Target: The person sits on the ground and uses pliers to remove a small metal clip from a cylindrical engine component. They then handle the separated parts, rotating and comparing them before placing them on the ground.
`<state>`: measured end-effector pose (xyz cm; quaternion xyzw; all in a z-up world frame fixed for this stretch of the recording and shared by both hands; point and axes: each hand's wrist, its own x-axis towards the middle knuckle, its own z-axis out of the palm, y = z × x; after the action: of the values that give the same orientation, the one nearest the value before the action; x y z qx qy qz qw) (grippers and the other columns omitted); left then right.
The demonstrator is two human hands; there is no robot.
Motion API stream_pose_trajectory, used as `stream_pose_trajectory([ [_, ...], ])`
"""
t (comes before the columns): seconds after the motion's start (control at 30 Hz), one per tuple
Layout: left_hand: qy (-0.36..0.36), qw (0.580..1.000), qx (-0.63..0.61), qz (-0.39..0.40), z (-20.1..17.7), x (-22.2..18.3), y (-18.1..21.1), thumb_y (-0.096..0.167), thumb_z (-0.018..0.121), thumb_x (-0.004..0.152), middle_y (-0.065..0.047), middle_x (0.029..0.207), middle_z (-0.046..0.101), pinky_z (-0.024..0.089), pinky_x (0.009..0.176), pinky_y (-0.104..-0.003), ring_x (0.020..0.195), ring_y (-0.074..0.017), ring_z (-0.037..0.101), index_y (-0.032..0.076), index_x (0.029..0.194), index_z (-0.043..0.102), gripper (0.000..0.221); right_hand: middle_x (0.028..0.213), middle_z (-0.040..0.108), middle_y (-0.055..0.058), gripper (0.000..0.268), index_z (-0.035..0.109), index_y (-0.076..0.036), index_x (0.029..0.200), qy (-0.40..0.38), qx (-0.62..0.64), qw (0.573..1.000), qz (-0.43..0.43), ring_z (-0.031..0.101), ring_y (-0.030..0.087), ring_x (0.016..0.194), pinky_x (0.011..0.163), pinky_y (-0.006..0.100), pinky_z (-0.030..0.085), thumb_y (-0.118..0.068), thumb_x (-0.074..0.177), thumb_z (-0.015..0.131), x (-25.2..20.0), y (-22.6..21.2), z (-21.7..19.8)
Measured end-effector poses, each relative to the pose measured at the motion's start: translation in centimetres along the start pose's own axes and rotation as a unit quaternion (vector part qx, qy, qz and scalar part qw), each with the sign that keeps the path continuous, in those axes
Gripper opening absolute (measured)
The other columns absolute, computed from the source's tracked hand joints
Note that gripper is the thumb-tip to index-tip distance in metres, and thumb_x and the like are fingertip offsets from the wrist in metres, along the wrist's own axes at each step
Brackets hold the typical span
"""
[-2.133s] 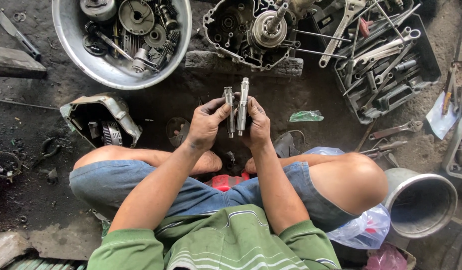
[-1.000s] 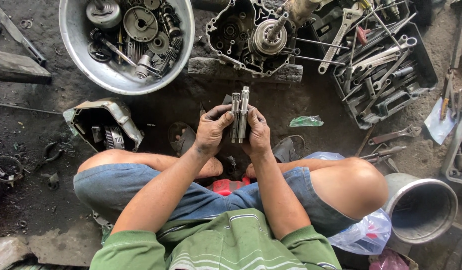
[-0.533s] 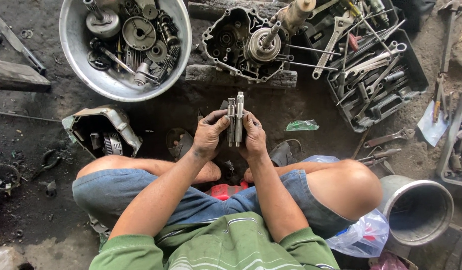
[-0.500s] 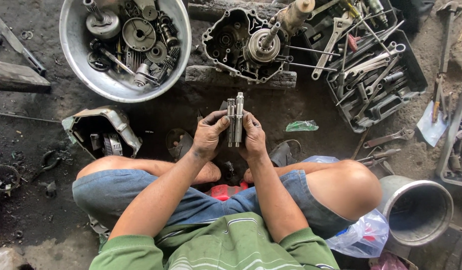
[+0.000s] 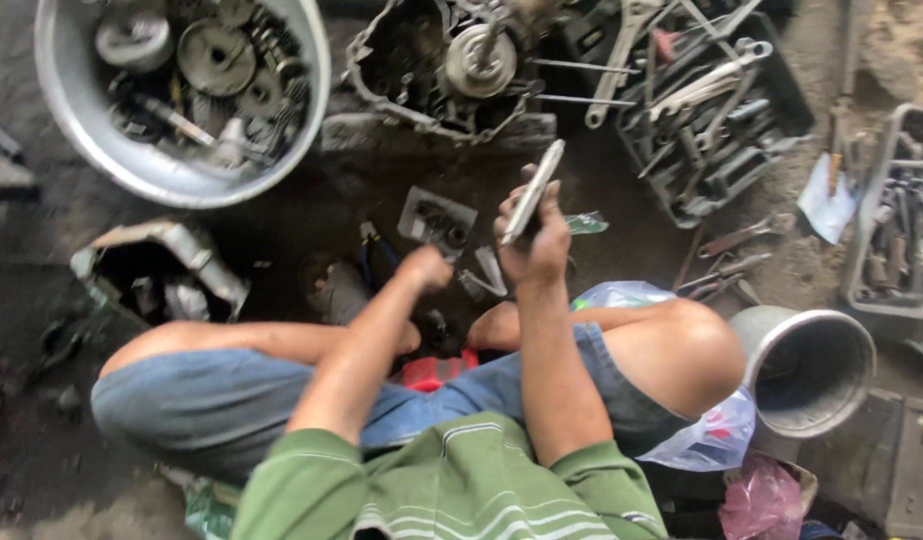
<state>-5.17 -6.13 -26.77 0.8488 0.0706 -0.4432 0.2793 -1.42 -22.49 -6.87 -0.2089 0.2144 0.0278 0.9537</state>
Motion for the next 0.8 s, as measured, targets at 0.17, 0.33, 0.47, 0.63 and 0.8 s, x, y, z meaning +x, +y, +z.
stream_pose_trajectory([
  [0.17,-0.034,0.991,-0.121,0.052,2.1,-1.1,9.7,0.060,0.066,0.085,-0.015,0.119,0.074,0.055,0.104,-0.050,0.120,-0.0350,0.067,0.017,0.128,0.065,0.062,0.085,0.060,0.013,0.046,0.058,0.000,0.134,0.019,-0.088,0.995,-0.041,0.057,0.019,0.069,0.052,0.023,0.045,-0.036,0.106,0.056,-0.5,-0.4,0.1],
  [0.33,0.174,0.933,-0.171,0.263,-7.0,-6.5,10.9,0.027,0.062,0.090,-0.021,0.105,0.073,0.057,0.091,-0.052,0.105,-0.0418,0.069,0.009,0.115,0.075,0.033,0.087,0.057,0.012,0.043,0.060,-0.003,0.132,-0.001,0.008,1.000,-0.007,0.052,0.019,0.072,0.056,0.025,0.041,-0.038,0.107,0.053,0.2,-0.3,-0.6],
  [0.47,0.354,0.846,-0.176,0.358,-14.3,-18.6,11.0,0.014,0.063,0.096,-0.015,0.094,0.067,0.056,0.084,-0.044,0.095,-0.0364,0.068,0.009,0.109,0.072,0.017,0.090,0.059,0.008,0.039,0.066,-0.008,0.123,-0.007,0.140,0.989,0.037,0.056,0.024,0.090,0.091,0.039,0.046,-0.040,0.105,0.055,-0.7,1.0,0.7],
  [0.63,0.441,0.778,-0.115,0.432,-13.6,-23.0,10.6,0.017,0.081,0.084,0.001,0.092,0.067,0.059,0.068,-0.033,0.074,-0.0245,0.070,0.019,0.100,0.076,0.017,0.084,0.052,-0.006,0.027,0.067,-0.020,0.112,-0.099,0.221,0.965,0.101,0.053,0.017,0.109,0.091,0.041,0.040,-0.039,0.105,0.050,-3.9,1.8,4.8],
  [0.8,0.446,0.786,-0.150,0.401,-13.6,-23.1,11.7,0.018,0.080,0.084,-0.005,0.089,0.063,0.058,0.059,-0.040,0.074,-0.0317,0.069,0.013,0.093,0.074,0.012,0.089,0.056,-0.004,0.020,0.063,-0.017,0.106,-0.124,0.204,0.968,0.079,0.049,0.024,0.123,0.107,0.044,0.036,-0.033,0.106,0.050,-4.5,3.1,3.8],
])
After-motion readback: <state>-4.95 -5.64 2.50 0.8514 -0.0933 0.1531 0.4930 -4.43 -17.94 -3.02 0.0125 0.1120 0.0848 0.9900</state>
